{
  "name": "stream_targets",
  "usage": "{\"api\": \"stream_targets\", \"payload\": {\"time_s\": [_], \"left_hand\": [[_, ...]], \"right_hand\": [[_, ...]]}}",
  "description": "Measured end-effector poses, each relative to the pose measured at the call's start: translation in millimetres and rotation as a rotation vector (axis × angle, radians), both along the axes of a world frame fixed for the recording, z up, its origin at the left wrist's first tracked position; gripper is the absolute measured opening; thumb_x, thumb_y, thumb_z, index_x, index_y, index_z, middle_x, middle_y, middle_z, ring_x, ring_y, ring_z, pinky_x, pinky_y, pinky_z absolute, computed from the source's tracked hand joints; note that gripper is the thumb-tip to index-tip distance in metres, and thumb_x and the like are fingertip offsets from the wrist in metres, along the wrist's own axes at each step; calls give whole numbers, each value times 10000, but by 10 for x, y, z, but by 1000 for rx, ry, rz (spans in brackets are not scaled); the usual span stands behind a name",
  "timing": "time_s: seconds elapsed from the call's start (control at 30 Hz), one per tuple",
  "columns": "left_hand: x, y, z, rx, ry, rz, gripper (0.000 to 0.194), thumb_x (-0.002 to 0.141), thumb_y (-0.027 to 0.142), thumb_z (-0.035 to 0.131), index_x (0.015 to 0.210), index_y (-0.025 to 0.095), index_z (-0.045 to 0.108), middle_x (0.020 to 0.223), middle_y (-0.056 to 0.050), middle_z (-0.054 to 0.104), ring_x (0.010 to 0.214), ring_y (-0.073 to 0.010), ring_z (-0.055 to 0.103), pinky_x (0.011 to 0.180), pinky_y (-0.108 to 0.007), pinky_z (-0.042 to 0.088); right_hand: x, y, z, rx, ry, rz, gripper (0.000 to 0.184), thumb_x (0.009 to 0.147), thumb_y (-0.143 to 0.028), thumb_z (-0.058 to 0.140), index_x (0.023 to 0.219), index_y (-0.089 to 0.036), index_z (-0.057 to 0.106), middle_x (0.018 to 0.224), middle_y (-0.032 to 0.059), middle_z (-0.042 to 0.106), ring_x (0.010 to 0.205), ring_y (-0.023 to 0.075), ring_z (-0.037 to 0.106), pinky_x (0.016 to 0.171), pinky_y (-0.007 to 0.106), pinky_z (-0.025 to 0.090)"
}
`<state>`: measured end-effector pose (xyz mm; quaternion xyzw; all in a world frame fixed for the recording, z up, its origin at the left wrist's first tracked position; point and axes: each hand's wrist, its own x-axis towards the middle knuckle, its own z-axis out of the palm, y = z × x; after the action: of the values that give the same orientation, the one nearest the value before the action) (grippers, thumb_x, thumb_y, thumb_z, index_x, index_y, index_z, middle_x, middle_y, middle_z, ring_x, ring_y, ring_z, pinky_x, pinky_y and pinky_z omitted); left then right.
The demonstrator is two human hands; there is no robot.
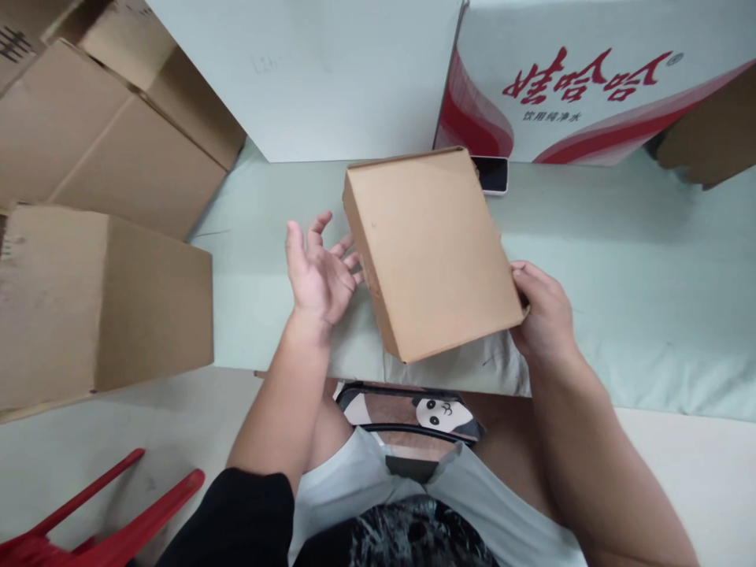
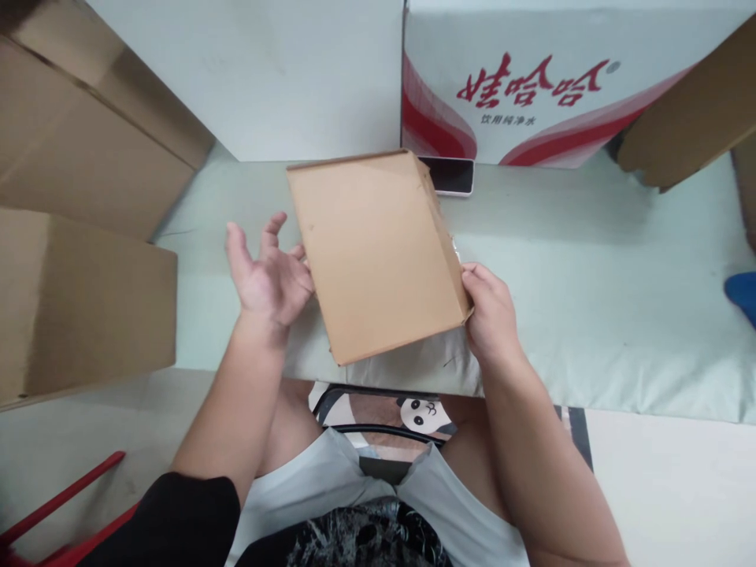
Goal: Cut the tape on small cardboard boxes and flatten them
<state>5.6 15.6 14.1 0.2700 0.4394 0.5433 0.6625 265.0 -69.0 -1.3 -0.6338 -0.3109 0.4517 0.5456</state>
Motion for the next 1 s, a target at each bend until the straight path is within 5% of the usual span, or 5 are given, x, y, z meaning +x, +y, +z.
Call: {"api": "stream_targets", "payload": {"time_s": [0.23,0.43,0.6,0.8,1.0], "left_hand": [[1,-11,-7,166,26,-41,639,605,679,800,1028,216,673,978,-73,744,1168,-326,664,974,-427,541],[-41,-6,41,197,-124,75,505,754,615,674,1033,195,693,994,-33,753,1132,-265,666,1026,-383,530],[16,-72,107,198,-113,79,482,873,644,532,1074,237,691,1037,-4,732,993,-203,676,955,-343,555],[7,5,20,174,-81,69,564,784,690,599,1085,221,689,1092,-19,719,1012,-237,670,982,-381,544],[-90,78,52,266,-148,147,259,886,502,549,859,251,608,862,62,683,928,-178,631,860,-317,509]], "right_hand": [[-60,-110,93,215,-176,255,392,851,-625,616,873,-235,645,711,-5,606,607,145,512,563,283,404],[-40,-184,42,409,-2,458,429,883,-641,596,1107,-283,671,799,1,688,656,170,618,638,312,498],[7,-176,-17,521,-3,446,439,912,-657,534,1064,-284,709,904,29,754,829,214,706,749,344,548],[0,-142,-32,506,-174,426,438,867,-662,602,1020,-268,716,907,30,741,829,208,698,765,350,550],[-24,-53,-65,411,-126,8,424,877,-664,531,968,-260,622,858,28,642,781,178,613,745,335,503]]}}
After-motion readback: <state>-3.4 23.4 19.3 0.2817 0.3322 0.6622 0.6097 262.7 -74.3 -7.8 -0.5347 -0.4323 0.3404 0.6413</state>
